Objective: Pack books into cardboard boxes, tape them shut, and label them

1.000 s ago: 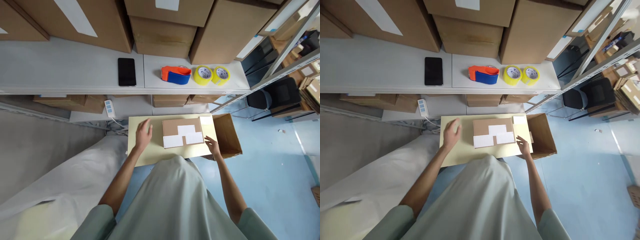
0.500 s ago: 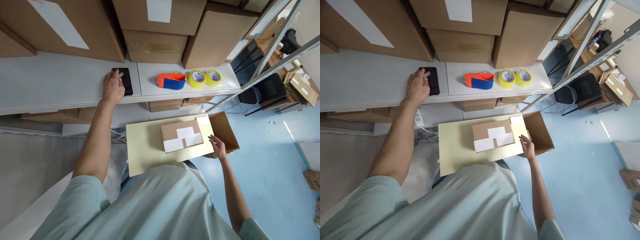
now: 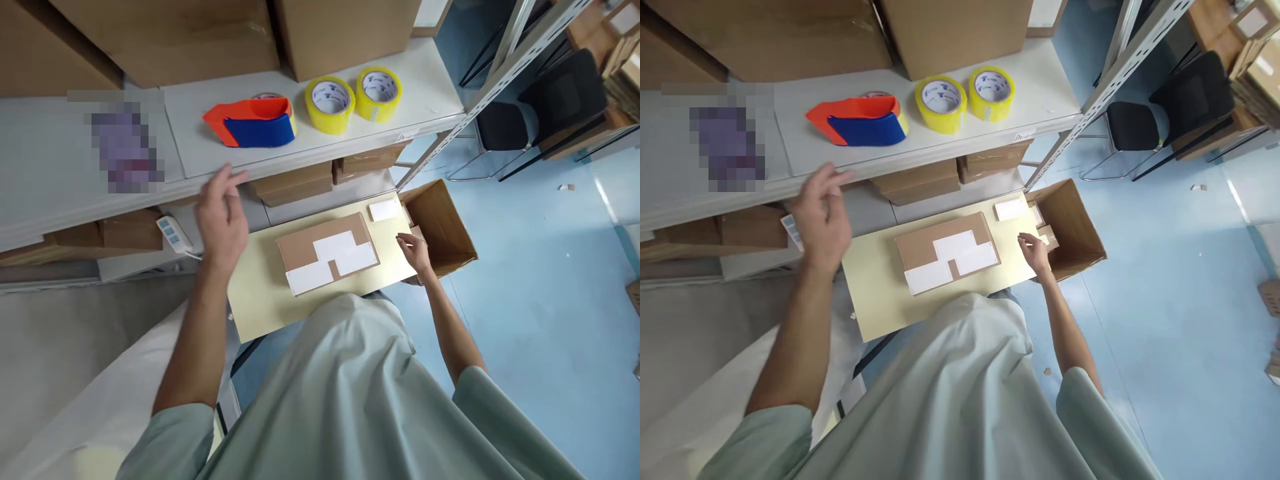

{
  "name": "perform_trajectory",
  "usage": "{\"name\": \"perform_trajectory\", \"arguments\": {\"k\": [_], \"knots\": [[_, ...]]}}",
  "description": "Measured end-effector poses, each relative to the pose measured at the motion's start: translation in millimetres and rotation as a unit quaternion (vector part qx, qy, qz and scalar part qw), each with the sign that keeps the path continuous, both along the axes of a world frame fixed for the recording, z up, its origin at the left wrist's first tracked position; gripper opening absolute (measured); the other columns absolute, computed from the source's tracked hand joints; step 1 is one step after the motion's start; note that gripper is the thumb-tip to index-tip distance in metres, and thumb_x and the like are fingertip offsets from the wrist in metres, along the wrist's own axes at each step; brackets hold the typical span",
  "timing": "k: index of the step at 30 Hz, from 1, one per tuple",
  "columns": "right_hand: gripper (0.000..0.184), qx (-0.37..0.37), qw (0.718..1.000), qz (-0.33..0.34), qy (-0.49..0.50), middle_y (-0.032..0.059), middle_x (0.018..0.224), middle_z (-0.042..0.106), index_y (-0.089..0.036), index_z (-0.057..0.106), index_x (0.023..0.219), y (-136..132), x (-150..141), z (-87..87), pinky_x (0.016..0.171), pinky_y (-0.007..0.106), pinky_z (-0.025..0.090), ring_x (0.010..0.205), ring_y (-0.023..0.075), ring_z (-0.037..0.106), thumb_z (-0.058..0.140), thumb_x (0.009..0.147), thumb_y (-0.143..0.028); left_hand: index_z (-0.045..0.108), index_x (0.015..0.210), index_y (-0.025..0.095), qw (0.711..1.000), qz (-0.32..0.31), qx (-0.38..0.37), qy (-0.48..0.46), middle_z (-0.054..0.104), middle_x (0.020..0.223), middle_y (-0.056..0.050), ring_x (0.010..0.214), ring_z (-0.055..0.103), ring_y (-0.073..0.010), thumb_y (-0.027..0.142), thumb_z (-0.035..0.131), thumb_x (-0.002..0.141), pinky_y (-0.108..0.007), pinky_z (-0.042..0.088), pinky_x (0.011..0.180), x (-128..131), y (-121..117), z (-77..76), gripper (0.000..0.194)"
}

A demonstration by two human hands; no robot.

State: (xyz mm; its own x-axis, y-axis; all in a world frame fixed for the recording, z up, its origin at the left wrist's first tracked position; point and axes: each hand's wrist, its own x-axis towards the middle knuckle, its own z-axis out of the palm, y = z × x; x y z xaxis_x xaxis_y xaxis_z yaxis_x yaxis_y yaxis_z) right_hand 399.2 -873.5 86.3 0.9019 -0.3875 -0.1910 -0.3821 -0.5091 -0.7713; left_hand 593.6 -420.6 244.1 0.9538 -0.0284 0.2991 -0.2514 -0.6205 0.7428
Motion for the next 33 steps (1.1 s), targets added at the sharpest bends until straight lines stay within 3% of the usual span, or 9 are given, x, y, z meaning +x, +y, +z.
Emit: {"name": "perform_trajectory", "arguments": {"k": [2, 4, 9, 11, 14, 18, 22, 25, 33], "knots": [[0.062, -0.007, 1.000, 0.007, 0.018, 0.0232, 0.128, 0.085, -0.015, 0.085, 0.122, -18.5, 20.6, -21.4, 0.106, 0.054, 0.068, 0.115, 0.0382, 0.084, 0.064, 0.102, -0.069, 0.063, 0.157, 0.024, 0.997, -0.074, 0.003, -0.002, 0.082, 0.146, -0.008, 0.143, 0.073, -0.0238, 0.052, 0.045, 0.117, -0.047, 0.052, 0.129, -26.4, -45.9, -16.7, 0.052], [0.057, -0.008, 0.999, 0.012, 0.034, 0.0239, 0.126, 0.085, -0.014, 0.084, 0.122, -36.5, 43.0, -43.8, 0.104, 0.055, 0.068, 0.112, 0.0375, 0.084, 0.064, 0.103, -0.064, 0.063, 0.157, 0.027, 0.994, -0.091, -0.017, 0.053, 0.079, 0.150, -0.010, 0.148, 0.070, -0.0259, 0.055, 0.046, 0.117, -0.047, 0.051, 0.130, -47.7, -94.2, -36.7, 0.052], [0.053, -0.007, 0.999, 0.009, 0.039, 0.0249, 0.126, 0.082, -0.013, 0.080, 0.126, -74.7, 90.6, -94.1, 0.101, 0.054, 0.068, 0.107, 0.0343, 0.082, 0.066, 0.105, -0.060, 0.063, 0.160, 0.026, 0.970, -0.130, -0.083, 0.186, 0.068, 0.165, -0.013, 0.156, 0.064, -0.0299, 0.041, 0.058, 0.113, -0.049, 0.048, 0.135, -81.0, -217.3, -100.4, 0.049], [0.054, -0.006, 0.999, 0.004, 0.050, 0.0264, 0.129, 0.079, -0.011, 0.079, 0.130, -85.0, 103.5, -108.6, 0.103, 0.054, 0.067, 0.107, 0.0339, 0.081, 0.065, 0.106, -0.057, 0.060, 0.162, 0.025, 0.958, -0.112, -0.111, 0.239, 0.065, 0.168, -0.015, 0.157, 0.063, -0.0311, 0.031, 0.064, 0.109, -0.050, 0.048, 0.135, -85.6, -260.1, -131.4, 0.054], [0.049, -0.001, 0.997, 0.005, 0.082, 0.0275, 0.133, 0.076, -0.008, 0.076, 0.136, -92.3, 117.0, -123.1, 0.106, 0.055, 0.065, 0.106, 0.0338, 0.081, 0.065, 0.108, -0.047, 0.056, 0.164, 0.022, 0.926, -0.019, -0.157, 0.344, 0.065, 0.166, -0.020, 0.148, 0.070, -0.0316, 0.018, 0.067, 0.104, -0.049, 0.055, 0.129, -78.7, -307.7, -180.5, 0.062], [0.043, 0.027, 0.995, 0.011, 0.100, 0.0272, 0.136, 0.074, -0.008, 0.075, 0.138, -89.1, 125.8, -133.0, 0.105, 0.050, 0.066, 0.108, 0.0324, 0.082, 0.064, 0.109, -0.038, 0.058, 0.160, 0.019, 0.891, 0.103, -0.169, 0.408, 0.064, 0.166, -0.025, 0.148, 0.070, -0.0330, 0.008, 0.071, 0.095, -0.053, 0.053, 0.129, -49.9, -339.4, -238.2, 0.067], [0.042, 0.040, 0.995, 0.014, 0.095, 0.0242, 0.135, 0.073, -0.012, 0.076, 0.137, -82.4, 126.0, -138.9, 0.102, 0.047, 0.067, 0.106, 0.0298, 0.081, 0.060, 0.112, -0.041, 0.066, 0.150, 0.018, 0.891, 0.131, -0.132, 0.414, 0.069, 0.161, -0.021, 0.151, 0.068, -0.0319, 0.002, 0.067, 0.089, -0.052, 0.053, 0.130, -31.0, -351.1, -270.7, 0.063], [0.043, 0.019, 0.994, 0.014, 0.110, 0.0234, 0.141, 0.069, -0.013, 0.074, 0.142, -79.9, 124.5, -141.1, 0.103, 0.044, 0.066, 0.109, 0.0288, 0.081, 0.059, 0.112, -0.042, 0.066, 0.149, 0.015, 0.898, 0.136, -0.113, 0.403, 0.072, 0.156, -0.021, 0.148, 0.071, -0.0318, -0.001, 0.065, 0.086, -0.050, 0.054, 0.129, -31.3, -355.2, -277.9, 0.065], [0.043, -0.006, 0.990, 0.035, 0.136, 0.0218, 0.142, 0.068, -0.015, 0.072, 0.145, -85.9, 125.9, -137.7, 0.106, 0.045, 0.065, 0.110, 0.0287, 0.080, 0.056, 0.113, -0.038, 0.063, 0.157, 0.013, 0.900, 0.136, -0.114, 0.399, 0.073, 0.156, -0.021, 0.145, 0.073, -0.0300, -0.001, 0.061, 0.088, -0.045, 0.054, 0.128, -37.6, -365.3, -278.8, 0.070]]}}
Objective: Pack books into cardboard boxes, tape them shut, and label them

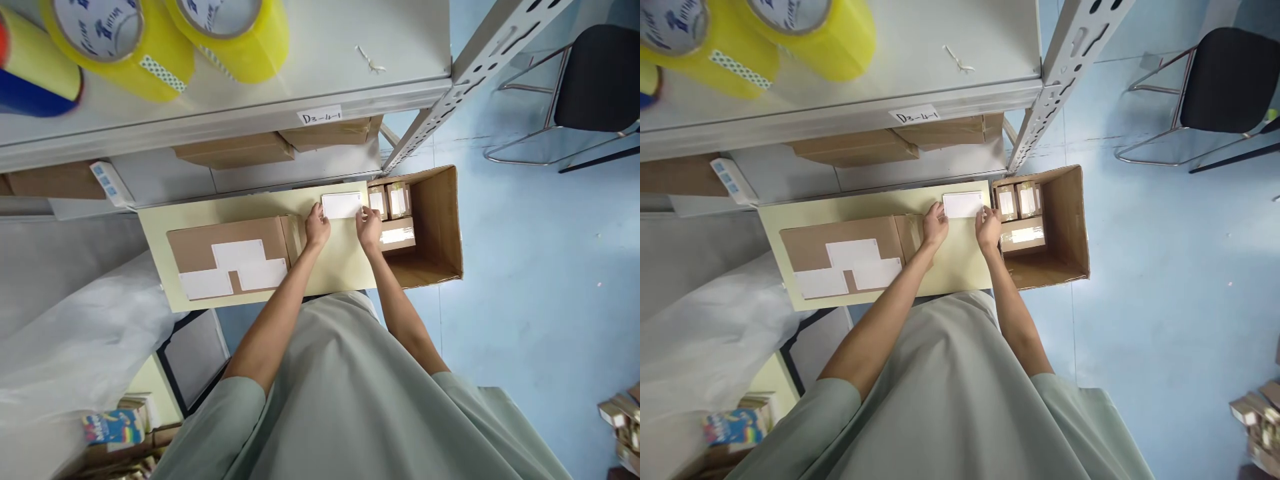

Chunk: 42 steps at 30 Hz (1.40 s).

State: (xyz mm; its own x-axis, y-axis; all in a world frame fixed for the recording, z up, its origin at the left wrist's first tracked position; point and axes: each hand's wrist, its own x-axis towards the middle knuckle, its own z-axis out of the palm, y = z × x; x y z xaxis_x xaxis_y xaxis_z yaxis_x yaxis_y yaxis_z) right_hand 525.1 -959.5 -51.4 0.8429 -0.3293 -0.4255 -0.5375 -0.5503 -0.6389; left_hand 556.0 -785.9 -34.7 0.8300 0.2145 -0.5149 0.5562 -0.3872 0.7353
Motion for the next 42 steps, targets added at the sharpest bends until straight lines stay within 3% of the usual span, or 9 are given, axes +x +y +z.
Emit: {"name": "perform_trajectory", "arguments": {"k": [6, 15, 20, 24, 29, 32, 35, 39, 42], "knots": [[0.042, 0.011, 1.000, 0.003, -0.024, 0.0194, 0.134, 0.071, -0.018, 0.075, 0.136, -2.4, 2.9, -1.5, 0.105, 0.045, 0.065, 0.111, 0.0291, 0.079, 0.051, 0.117, -0.045, 0.066, 0.152, 0.017, 0.998, 0.033, 0.030, -0.036, 0.077, 0.149, -0.019, 0.134, 0.078, -0.0299, 0.008, 0.069, 0.091, -0.047, 0.057, 0.122, -4.7, -7.9, 5.2, 0.062], [0.038, 0.032, 0.999, -0.019, -0.018, 0.0181, 0.131, 0.072, -0.019, 0.076, 0.133, -3.9, 9.9, -5.6, 0.106, 0.051, 0.065, 0.105, 0.0296, 0.078, 0.054, 0.115, -0.044, 0.081, 0.116, 0.020, 0.996, 0.069, 0.036, -0.050, 0.086, 0.100, -0.006, 0.092, 0.083, -0.0242, 0.024, 0.085, 0.087, -0.037, 0.063, 0.097, 16.5, -3.3, 20.8, 0.030], [0.058, 0.046, 0.995, 0.061, -0.070, 0.0207, 0.150, 0.063, -0.021, 0.066, 0.155, 4.4, 11.9, 2.0, 0.121, 0.058, 0.058, 0.136, 0.0374, 0.068, 0.069, 0.108, -0.055, 0.083, 0.102, 0.020, 0.997, 0.068, -0.020, -0.019, 0.084, 0.087, -0.004, 0.089, 0.082, -0.0244, 0.023, 0.086, 0.080, -0.035, 0.065, 0.088, 23.5, -3.1, 27.5, 0.022], [0.097, 0.036, 0.977, 0.165, -0.129, 0.0235, 0.173, 0.047, -0.021, 0.045, 0.173, 20.6, 14.2, 19.8, 0.133, 0.068, 0.044, 0.163, 0.0447, 0.045, 0.084, 0.096, -0.065, 0.083, 0.105, 0.017, 0.993, 0.063, -0.094, -0.026, 0.084, 0.090, -0.005, 0.093, 0.082, -0.0243, 0.022, 0.088, 0.079, -0.034, 0.066, 0.089, 26.3, -18.8, 38.3, 0.027], [0.074, 0.046, 0.975, 0.117, -0.184, 0.0218, 0.164, 0.056, -0.021, 0.053, 0.162, 5.7, 14.0, 33.3, 0.134, 0.063, 0.044, 0.157, 0.0389, 0.052, 0.070, 0.106, -0.065, 0.082, 0.108, 0.017, 0.984, 0.026, -0.163, -0.061, 0.086, 0.106, -0.011, 0.102, 0.082, -0.0239, 0.041, 0.079, 0.102, -0.034, 0.065, 0.096, 31.6, -39.7, 46.4, 0.025], [0.051, 0.049, 0.976, 0.053, -0.203, 0.0172, 0.143, 0.069, -0.023, 0.064, 0.142, -22.1, 11.3, 32.9, 0.123, 0.055, 0.054, 0.140, 0.0337, 0.065, 0.058, 0.112, -0.064, 0.081, 0.113, 0.018, 0.988, -0.029, -0.132, -0.069, 0.085, 0.116, -0.013, 0.109, 0.082, -0.0245, 0.039, 0.063, 0.112, -0.037, 0.065, 0.104, 33.9, -44.0, 41.2, 0.028], [0.051, 0.065, 0.978, -0.025, -0.198, 0.0130, 0.122, 0.074, -0.022, 0.067, 0.123, -47.0, 9.0, 31.3, 0.107, 0.045, 0.059, 0.117, 0.0290, 0.071, 0.054, 0.112, -0.070, 0.080, 0.127, 0.018, 0.982, -0.168, 0.001, -0.092, 0.081, 0.137, -0.015, 0.130, 0.076, -0.0282, 0.022, 0.058, 0.109, -0.043, 0.058, 0.121, 32.6, -45.9, 34.1, 0.029], [0.060, 0.103, 0.975, -0.108, -0.166, 0.0074, 0.095, 0.071, -0.022, 0.063, 0.100, -63.0, 8.5, 28.4, 0.089, 0.035, 0.056, 0.094, 0.0240, 0.067, 0.055, 0.107, -0.081, 0.063, 0.162, 0.011, 0.888, -0.427, 0.146, -0.089, 0.049, 0.181, -0.016, 0.162, 0.051, -0.0330, 0.008, 0.051, 0.101, -0.050, 0.042, 0.138, 27.3, -50.5, 30.5, 0.062], [0.059, 0.122, 0.971, -0.148, -0.143, 0.0033, 0.083, 0.064, -0.025, 0.056, 0.090, -66.1, 9.4, 21.7, 0.078, 0.032, 0.052, 0.083, 0.0210, 0.061, 0.056, 0.105, -0.082, 0.041, 0.178, 0.006, 0.823, -0.528, 0.202, -0.057, 0.027, 0.192, -0.015, 0.168, 0.041, -0.0357, 0.001, 0.048, 0.094, -0.052, 0.045, 0.136, 26.0, -54.1, 30.5, 0.084]]}}
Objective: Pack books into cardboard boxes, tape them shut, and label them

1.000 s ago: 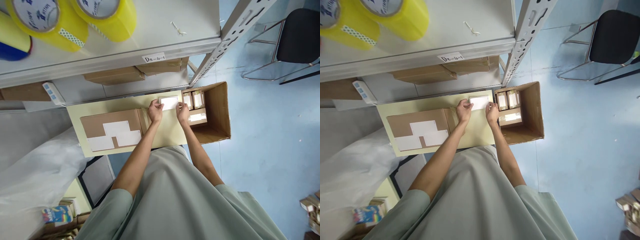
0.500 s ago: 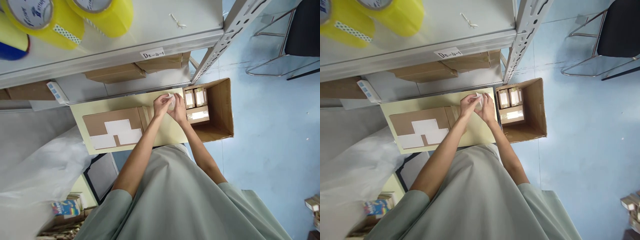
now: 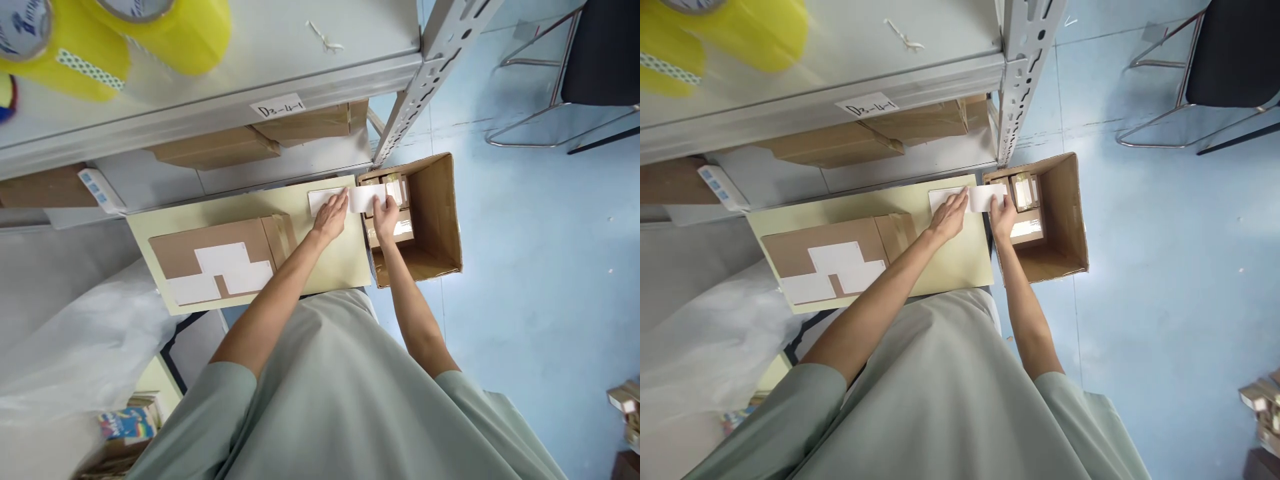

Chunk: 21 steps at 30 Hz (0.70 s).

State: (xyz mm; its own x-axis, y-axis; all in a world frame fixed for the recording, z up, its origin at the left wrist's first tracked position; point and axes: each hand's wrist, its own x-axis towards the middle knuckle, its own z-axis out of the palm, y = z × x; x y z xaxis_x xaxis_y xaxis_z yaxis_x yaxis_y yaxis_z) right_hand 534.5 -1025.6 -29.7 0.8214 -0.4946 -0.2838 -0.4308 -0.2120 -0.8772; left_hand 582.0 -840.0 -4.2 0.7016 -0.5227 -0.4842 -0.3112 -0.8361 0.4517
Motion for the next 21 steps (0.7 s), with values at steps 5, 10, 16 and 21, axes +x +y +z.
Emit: {"name": "perform_trajectory", "arguments": {"k": [5, 10, 16, 21], "knots": [[0.050, 0.029, 0.999, -0.024, 0.036, -0.0018, 0.073, 0.054, -0.028, 0.048, 0.080, 2.2, 4.8, -19.7, 0.072, 0.031, 0.047, 0.075, 0.0182, 0.051, 0.064, 0.107, -0.067, 0.028, 0.183, 0.006, 0.999, -0.030, 0.040, 0.001, 0.024, 0.193, -0.014, 0.168, 0.039, -0.0360, 0.000, 0.048, 0.091, -0.051, 0.049, 0.133, 3.7, -2.0, 0.1, 0.094], [0.046, 0.064, 0.997, -0.008, 0.047, -0.0039, 0.072, 0.053, -0.027, 0.049, 0.077, 12.7, 10.5, -35.9, 0.073, 0.030, 0.048, 0.073, 0.0162, 0.050, 0.069, 0.105, -0.058, 0.035, 0.180, 0.002, 0.998, -0.044, 0.048, 0.005, 0.024, 0.193, -0.015, 0.168, 0.038, -0.0365, -0.001, 0.047, 0.090, -0.050, 0.047, 0.134, 4.0, -3.5, 2.6, 0.090], [0.026, 0.015, 0.967, -0.165, 0.192, 0.0107, 0.090, 0.077, -0.020, 0.065, 0.088, -17.6, -24.4, -28.1, 0.078, 0.031, 0.055, 0.088, 0.0233, 0.070, 0.069, 0.103, -0.041, 0.026, 0.183, 0.004, 0.998, -0.034, 0.046, 0.033, 0.014, 0.194, -0.014, 0.172, 0.033, -0.0381, -0.001, 0.050, 0.089, -0.053, 0.050, 0.133, 5.7, -3.9, 3.1, 0.097], [0.026, -0.084, 0.950, -0.226, 0.199, 0.0180, 0.098, 0.081, -0.015, 0.074, 0.094, -49.1, -64.9, 0.8, 0.084, 0.035, 0.056, 0.092, 0.0276, 0.073, 0.060, 0.106, -0.033, 0.030, 0.179, -0.003, 0.996, 0.018, 0.016, 0.091, 0.011, 0.193, -0.022, 0.179, 0.020, -0.0389, 0.008, 0.055, 0.096, -0.053, 0.032, 0.144, 0.3, -9.5, 11.9, 0.087]]}}
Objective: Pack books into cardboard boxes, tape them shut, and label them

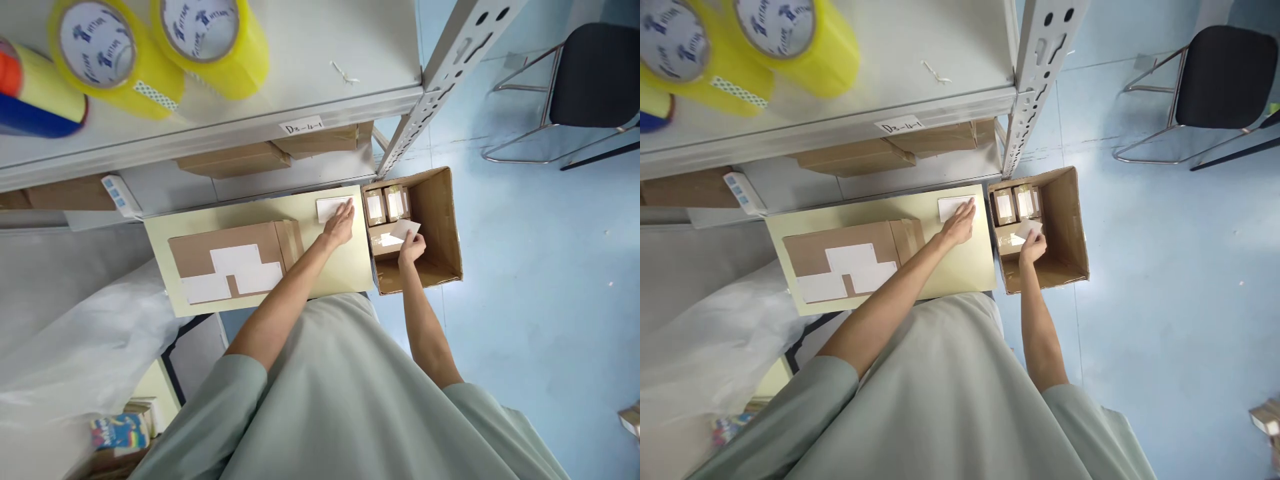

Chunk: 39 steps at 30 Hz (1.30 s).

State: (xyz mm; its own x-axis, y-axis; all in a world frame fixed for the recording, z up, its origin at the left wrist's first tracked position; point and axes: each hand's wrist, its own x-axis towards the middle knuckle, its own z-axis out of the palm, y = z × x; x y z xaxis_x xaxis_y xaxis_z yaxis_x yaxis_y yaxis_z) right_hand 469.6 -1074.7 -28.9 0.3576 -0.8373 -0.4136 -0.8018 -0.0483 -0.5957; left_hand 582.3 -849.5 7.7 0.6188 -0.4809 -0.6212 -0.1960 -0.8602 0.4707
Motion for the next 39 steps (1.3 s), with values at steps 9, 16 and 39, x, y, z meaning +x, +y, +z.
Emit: {"name": "perform_trajectory", "arguments": {"k": [9, 16, 39], "knots": [[0.029, -0.219, 0.846, 0.409, -0.263, 0.0110, 0.111, 0.080, -0.028, 0.086, 0.123, 73.9, -1.2, 64.4, 0.089, 0.040, 0.054, 0.096, 0.0252, 0.070, 0.060, 0.117, -0.039, 0.079, 0.142, 0.017, 0.885, 0.332, -0.321, 0.068, 0.072, 0.159, -0.019, 0.160, 0.056, -0.0403, 0.079, 0.052, 0.108, -0.052, 0.044, 0.134, -69.5, 16.7, 100.1, 0.076], [0.037, -0.223, 0.707, 0.599, -0.302, 0.0116, 0.131, 0.081, -0.036, 0.076, 0.150, 135.4, -18.1, 116.8, 0.105, 0.043, 0.054, 0.115, 0.0274, 0.073, 0.062, 0.116, -0.028, 0.085, 0.102, 0.019, 0.771, 0.512, -0.376, 0.043, 0.086, 0.105, -0.007, 0.112, 0.082, -0.0318, 0.085, 0.082, 0.085, -0.048, 0.064, 0.113, -116.0, 87.4, 167.8, 0.068], [0.055, 0.263, 0.851, 0.358, -0.280, -0.0017, 0.080, 0.070, -0.026, 0.068, 0.071, 293.8, -27.8, 264.7, 0.086, 0.036, 0.057, 0.083, 0.0190, 0.065, 0.096, 0.082, -0.071, 0.090, 0.097, 0.016, 0.800, 0.389, -0.452, 0.070, 0.087, 0.101, -0.017, 0.092, 0.084, -0.0325, 0.067, 0.083, 0.090, -0.043, 0.071, 0.078, -124.0, 361.9, 222.5, 0.052]]}}
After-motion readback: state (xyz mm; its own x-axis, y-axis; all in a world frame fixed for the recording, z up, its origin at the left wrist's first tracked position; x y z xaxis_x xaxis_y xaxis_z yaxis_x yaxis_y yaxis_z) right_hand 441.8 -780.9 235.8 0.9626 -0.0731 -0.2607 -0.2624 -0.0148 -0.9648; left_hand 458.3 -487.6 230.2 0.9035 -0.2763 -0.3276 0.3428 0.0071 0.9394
